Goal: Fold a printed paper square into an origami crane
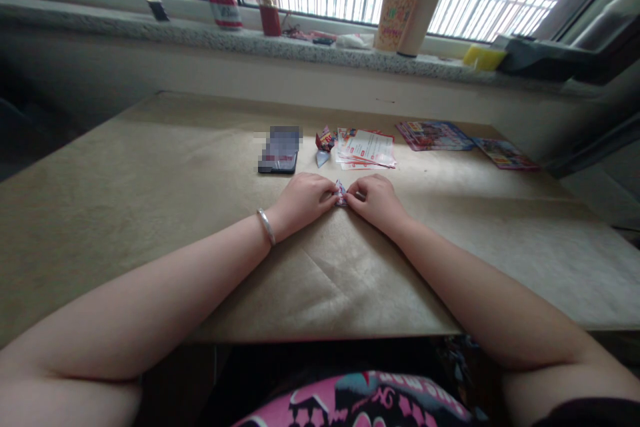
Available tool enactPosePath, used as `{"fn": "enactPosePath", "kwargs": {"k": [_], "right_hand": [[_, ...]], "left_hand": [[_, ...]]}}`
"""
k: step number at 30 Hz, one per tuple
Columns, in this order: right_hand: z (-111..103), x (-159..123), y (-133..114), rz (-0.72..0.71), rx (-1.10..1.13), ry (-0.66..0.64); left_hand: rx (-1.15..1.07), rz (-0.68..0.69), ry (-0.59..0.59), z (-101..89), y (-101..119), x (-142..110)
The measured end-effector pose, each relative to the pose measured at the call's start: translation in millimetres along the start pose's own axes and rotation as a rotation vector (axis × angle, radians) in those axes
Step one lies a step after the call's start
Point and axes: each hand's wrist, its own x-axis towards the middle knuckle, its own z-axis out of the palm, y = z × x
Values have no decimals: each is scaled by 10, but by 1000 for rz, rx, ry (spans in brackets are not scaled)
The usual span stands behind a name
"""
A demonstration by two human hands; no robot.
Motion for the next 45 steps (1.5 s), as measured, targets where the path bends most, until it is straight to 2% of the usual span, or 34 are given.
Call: {"fn": "enactPosePath", "kwargs": {"k": [7, 18, 30, 37, 45], "right_hand": [[-26, -10, -3, -14, 41, 3], [-103, -63, -100, -96, -184, -8], [-119, -74, -73, -133, -167, -13], [-111, -69, -42, -179, -214, -9], [-98, -47, -13, -172, -207, -22]], "left_hand": [[69, 40, -5, -10, -28, -2], [102, 78, -19, -12, 4, -2], [136, 36, -53, -6, -47, 19], [166, 133, -79, 27, -71, 19], [198, 112, -81, 64, -97, 19]]}}
